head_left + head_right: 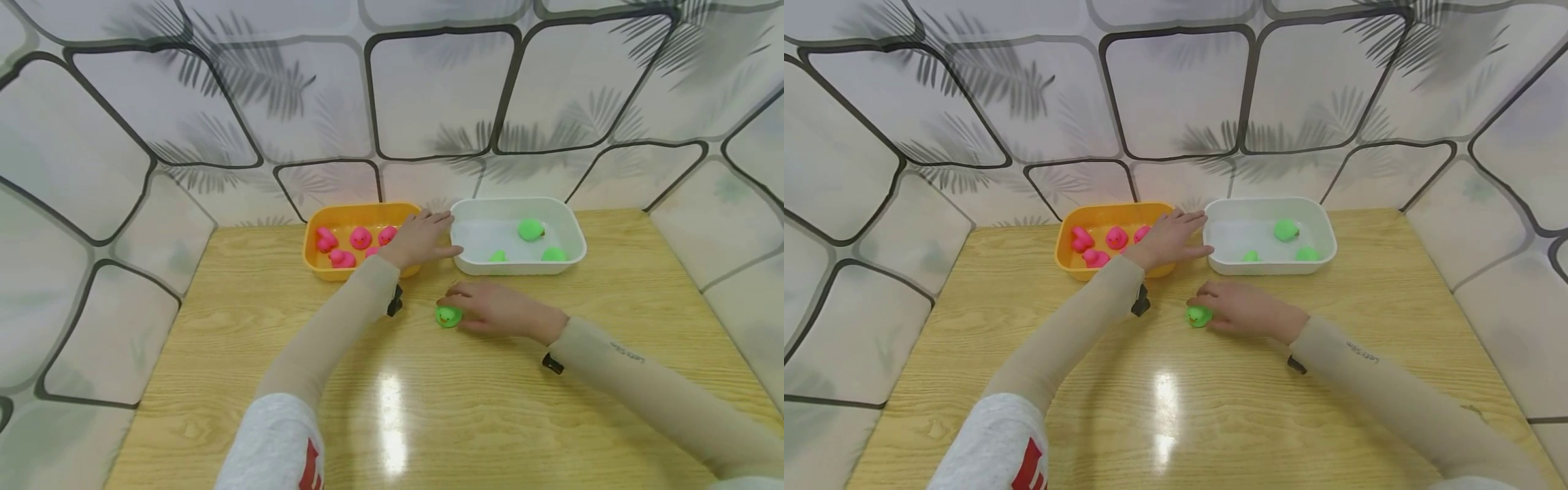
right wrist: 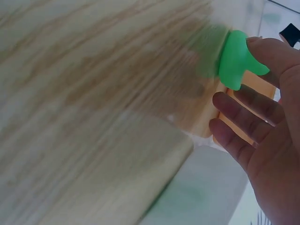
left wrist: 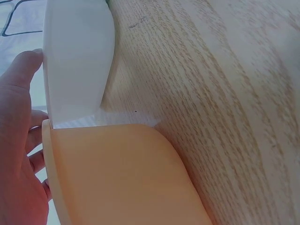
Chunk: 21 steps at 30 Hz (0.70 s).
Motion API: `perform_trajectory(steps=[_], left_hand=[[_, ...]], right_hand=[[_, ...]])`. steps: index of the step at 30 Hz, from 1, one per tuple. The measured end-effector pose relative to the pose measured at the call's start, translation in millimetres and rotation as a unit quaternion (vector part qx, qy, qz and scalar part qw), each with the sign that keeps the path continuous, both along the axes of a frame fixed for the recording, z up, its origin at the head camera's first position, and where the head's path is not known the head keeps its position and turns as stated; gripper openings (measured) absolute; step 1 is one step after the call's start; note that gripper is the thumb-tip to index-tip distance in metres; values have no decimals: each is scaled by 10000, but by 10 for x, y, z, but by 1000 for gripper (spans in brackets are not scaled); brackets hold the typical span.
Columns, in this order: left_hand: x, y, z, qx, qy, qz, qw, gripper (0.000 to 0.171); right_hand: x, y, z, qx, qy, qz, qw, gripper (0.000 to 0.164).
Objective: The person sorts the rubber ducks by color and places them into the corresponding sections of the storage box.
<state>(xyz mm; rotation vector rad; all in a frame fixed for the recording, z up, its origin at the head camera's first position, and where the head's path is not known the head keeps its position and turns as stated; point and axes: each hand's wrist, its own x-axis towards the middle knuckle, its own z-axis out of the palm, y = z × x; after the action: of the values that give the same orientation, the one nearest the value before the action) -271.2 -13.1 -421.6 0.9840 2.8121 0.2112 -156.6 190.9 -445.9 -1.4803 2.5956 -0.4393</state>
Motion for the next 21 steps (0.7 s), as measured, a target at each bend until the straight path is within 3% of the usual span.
perform_trajectory(steps=[8,15,21], left_hand=[[4,-1,8,25,-65,18,10000,81],[12,2,22,6,-139,63,9999,81],[6,8,15,33,-111,47,9999,81]], right_hand=[[10,-1,-38,-38,-45,-10,10000,31],[35,28,-17,105,-202,-111,9997,31],[55,68,-15,-43,-78,-27,10000,28]])
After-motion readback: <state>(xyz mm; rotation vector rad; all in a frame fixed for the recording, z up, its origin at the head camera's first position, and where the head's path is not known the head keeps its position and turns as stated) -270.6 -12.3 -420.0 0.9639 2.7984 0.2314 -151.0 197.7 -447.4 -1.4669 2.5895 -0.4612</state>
